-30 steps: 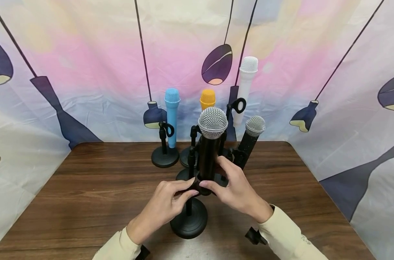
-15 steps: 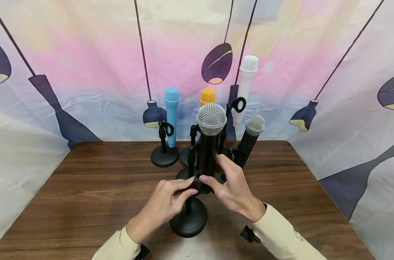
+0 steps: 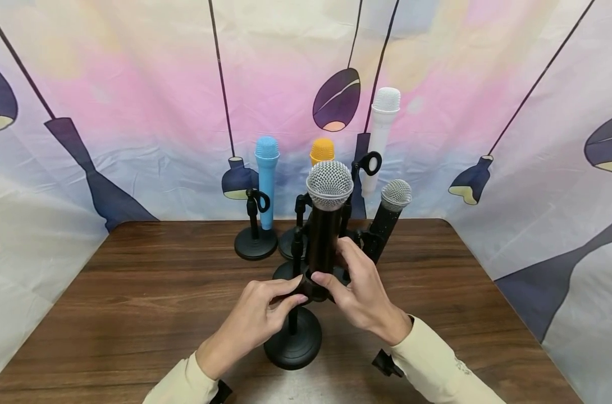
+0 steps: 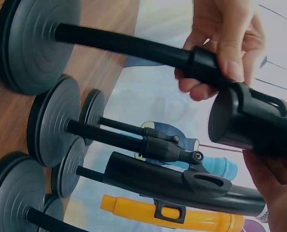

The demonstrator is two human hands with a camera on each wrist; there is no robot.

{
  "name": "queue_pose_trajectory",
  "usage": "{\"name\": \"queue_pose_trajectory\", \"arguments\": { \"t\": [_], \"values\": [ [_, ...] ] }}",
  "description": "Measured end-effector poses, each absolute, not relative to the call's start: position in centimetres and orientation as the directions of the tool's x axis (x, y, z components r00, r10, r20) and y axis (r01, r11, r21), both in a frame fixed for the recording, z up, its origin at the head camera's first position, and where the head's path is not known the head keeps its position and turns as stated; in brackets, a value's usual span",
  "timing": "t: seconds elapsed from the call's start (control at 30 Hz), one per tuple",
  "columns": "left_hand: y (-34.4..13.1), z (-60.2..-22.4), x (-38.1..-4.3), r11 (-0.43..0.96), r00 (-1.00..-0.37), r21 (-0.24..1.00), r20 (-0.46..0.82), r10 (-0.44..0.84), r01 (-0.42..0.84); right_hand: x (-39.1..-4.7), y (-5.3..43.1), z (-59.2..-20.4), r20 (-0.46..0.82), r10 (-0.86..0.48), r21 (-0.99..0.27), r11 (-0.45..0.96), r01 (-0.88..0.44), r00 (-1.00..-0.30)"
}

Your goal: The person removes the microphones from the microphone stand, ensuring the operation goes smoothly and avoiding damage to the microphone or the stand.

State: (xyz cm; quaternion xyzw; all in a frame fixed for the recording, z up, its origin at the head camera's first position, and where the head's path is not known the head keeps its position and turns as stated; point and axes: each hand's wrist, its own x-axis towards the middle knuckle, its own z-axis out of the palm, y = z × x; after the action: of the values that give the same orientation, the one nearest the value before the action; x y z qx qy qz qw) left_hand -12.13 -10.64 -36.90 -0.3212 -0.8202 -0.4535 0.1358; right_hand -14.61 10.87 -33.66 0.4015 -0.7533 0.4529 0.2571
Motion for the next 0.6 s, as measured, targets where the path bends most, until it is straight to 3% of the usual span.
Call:
{"name": "queue_pose_trajectory", "arguments": {
  "t": [0.4, 0.6],
  "values": [
    [-10.65, -36.78, -12.06, 0.387, -0.757, 0.654, 0.514, 0.404, 0.65, -14.93, 10.36, -33.24, 0.789, -0.343, -0.455, 0.231, -0.86, -0.51],
    [-10.58, -36.87, -12.02, 0.386, -0.766, 0.665, 0.507, 0.395, 0.64, -14.79, 10.92, -33.26, 0.719, -0.378, -0.564, 0.172, -0.808, -0.583]
  ]
}}
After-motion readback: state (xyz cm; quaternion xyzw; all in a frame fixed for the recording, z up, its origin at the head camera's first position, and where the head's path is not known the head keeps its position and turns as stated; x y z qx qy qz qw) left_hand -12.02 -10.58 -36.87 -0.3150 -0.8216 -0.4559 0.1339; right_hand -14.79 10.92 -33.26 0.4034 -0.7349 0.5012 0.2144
